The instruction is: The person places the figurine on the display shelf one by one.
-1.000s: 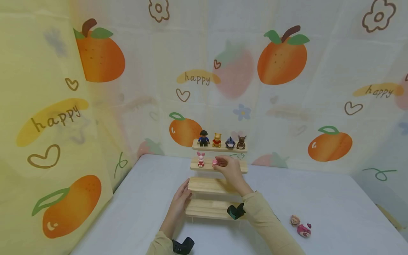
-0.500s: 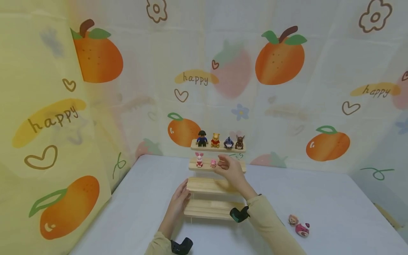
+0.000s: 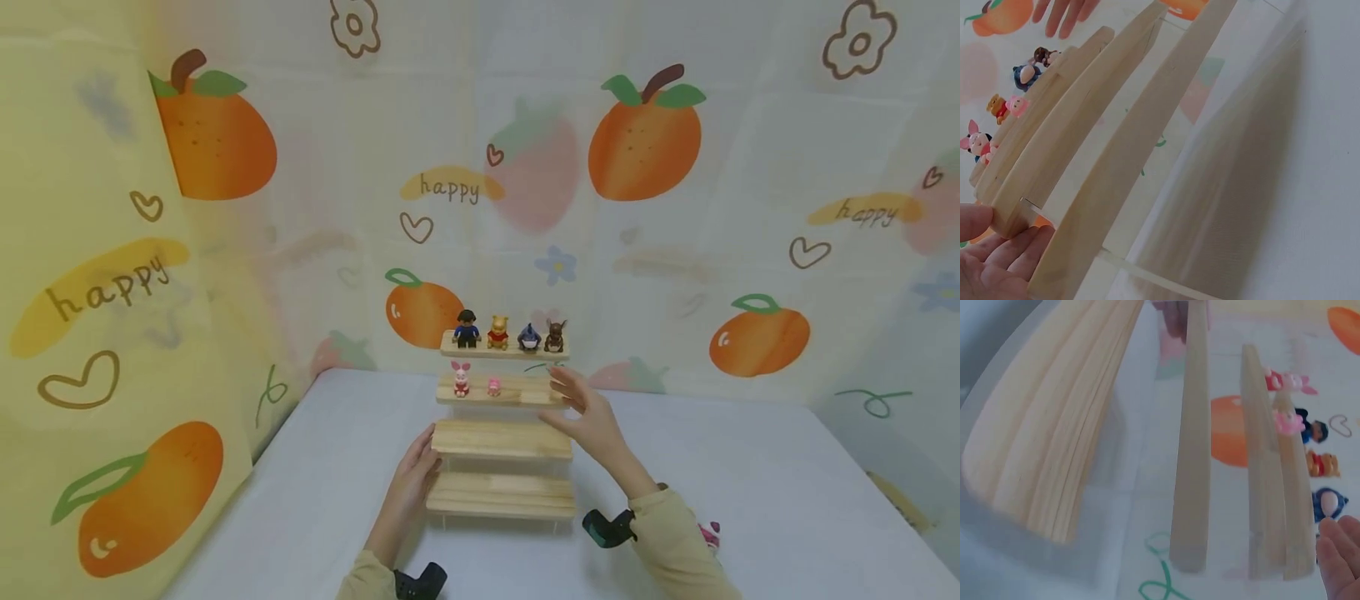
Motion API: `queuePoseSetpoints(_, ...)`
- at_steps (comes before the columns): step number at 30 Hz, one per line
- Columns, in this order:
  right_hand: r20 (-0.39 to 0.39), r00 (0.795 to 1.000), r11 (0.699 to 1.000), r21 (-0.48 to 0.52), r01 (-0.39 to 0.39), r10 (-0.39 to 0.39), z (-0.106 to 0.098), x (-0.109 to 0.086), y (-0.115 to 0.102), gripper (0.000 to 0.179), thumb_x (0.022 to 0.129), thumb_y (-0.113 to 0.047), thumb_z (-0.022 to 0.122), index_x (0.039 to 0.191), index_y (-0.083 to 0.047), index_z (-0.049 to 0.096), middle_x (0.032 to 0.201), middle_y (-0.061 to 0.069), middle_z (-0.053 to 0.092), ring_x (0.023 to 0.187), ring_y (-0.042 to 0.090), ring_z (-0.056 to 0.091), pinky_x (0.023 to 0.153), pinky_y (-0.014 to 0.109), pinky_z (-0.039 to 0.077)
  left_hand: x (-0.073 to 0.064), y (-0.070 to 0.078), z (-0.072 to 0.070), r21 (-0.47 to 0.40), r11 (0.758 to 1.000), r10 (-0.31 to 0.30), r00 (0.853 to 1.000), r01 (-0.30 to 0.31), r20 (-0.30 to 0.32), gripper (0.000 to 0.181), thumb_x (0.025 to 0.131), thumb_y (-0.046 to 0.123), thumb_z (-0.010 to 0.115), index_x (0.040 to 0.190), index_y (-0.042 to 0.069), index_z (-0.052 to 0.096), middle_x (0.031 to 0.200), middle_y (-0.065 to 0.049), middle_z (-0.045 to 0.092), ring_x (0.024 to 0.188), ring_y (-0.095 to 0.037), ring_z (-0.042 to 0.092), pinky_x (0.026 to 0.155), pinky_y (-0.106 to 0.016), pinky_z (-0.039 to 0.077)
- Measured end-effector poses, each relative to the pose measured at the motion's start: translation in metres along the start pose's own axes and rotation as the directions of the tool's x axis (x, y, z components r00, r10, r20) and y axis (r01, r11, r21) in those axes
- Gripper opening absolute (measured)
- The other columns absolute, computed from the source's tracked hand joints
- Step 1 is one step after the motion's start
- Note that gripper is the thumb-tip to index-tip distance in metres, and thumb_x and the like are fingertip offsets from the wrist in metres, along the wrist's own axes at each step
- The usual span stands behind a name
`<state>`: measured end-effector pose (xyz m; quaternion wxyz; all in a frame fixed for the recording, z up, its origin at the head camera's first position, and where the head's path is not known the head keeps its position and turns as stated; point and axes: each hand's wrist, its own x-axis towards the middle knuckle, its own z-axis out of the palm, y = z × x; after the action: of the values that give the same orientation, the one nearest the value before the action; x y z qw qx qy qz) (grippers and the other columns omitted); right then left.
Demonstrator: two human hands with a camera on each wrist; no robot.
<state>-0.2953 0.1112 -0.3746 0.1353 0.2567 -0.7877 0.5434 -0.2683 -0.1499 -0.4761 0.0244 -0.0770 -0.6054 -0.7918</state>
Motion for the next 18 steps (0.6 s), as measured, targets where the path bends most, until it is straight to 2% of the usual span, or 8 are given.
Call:
queuePoseSetpoints(5, -0.013, 1.0, 0.999, -0.044, -0.019, 0.019, -0.018, -0.011, -0.019, 0.061, 0.075, 0.001, 0.07, 0.128, 0.005, 0.041, 0.128, 0.024, 0.043, 0.114, 0.037, 0.043, 0.094, 0.044, 0.036, -0.002, 0.0, -0.003, 0.014, 1.0, 0.007, 1.0, -0.007, 0.004, 0.048, 0.097, 0.007, 0.035, 0.138, -0.008, 0.015, 0.14, -0.026, 0.021, 0.119, -0.018, 0.037, 0.098, -0.03, 0.031)
queuePoseSetpoints(10, -0.026, 0.998, 0.994, -0.096, -0.056, 0.054, -0.034, -0.021, -0.017, 0.06, 0.075, 0.003, 0.069, 0.127, 0.008, 0.04, 0.126, 0.026, 0.045, 0.114, 0.038, 0.042, 0.095, 0.046, 0.034, -0.003, -0.001, -0.005, 0.004, 1.0, 0.011, 1.0, -0.011, 0.015, 0.049, 0.097, 0.007, 0.035, 0.139, -0.007, 0.014, 0.141, -0.026, 0.02, 0.116, -0.014, 0.04, 0.098, -0.032, 0.031)
queuePoseSetpoints(14, -0.059, 0.995, 0.99, -0.116, -0.082, 0.076, -0.052, -0.032, 0.003, 0.062, 0.075, -0.003, 0.071, 0.128, 0.006, 0.041, 0.127, 0.024, 0.045, 0.115, 0.036, 0.042, 0.096, 0.046, 0.033, -0.002, -0.001, -0.005, -0.006, 1.0, 0.018, 0.999, -0.018, 0.03, 0.049, 0.097, 0.006, 0.035, 0.139, -0.008, 0.014, 0.14, -0.027, 0.02, 0.111, -0.007, 0.043, 0.097, -0.027, 0.032)
queuePoseSetpoints(16, -0.07, 0.994, 0.988, -0.131, -0.087, 0.078, -0.061, -0.037, 0.015, 0.063, 0.075, -0.005, 0.072, 0.129, 0.003, 0.041, 0.128, 0.022, 0.045, 0.116, 0.034, 0.042, 0.096, 0.045, 0.033, -0.001, -0.002, -0.005, -0.003, 1.0, 0.014, 0.999, -0.014, 0.03, 0.049, 0.096, 0.006, 0.035, 0.139, -0.008, 0.014, 0.14, -0.027, 0.021, 0.11, -0.007, 0.043, 0.096, -0.027, 0.032)
queuePoseSetpoints(18, -0.081, 0.993, 0.984, -0.151, -0.094, 0.083, -0.071, -0.043, 0.026, 0.063, 0.075, -0.009, 0.072, 0.13, 0.0, 0.041, 0.128, 0.019, 0.045, 0.116, 0.031, 0.042, 0.097, 0.036, 0.034, -0.001, -0.002, -0.004, 0.011, 1.0, 0.007, 1.0, -0.007, 0.024, 0.049, 0.096, 0.007, 0.036, 0.139, -0.007, 0.015, 0.14, -0.026, 0.022, 0.114, -0.012, 0.042, 0.097, -0.029, 0.032)
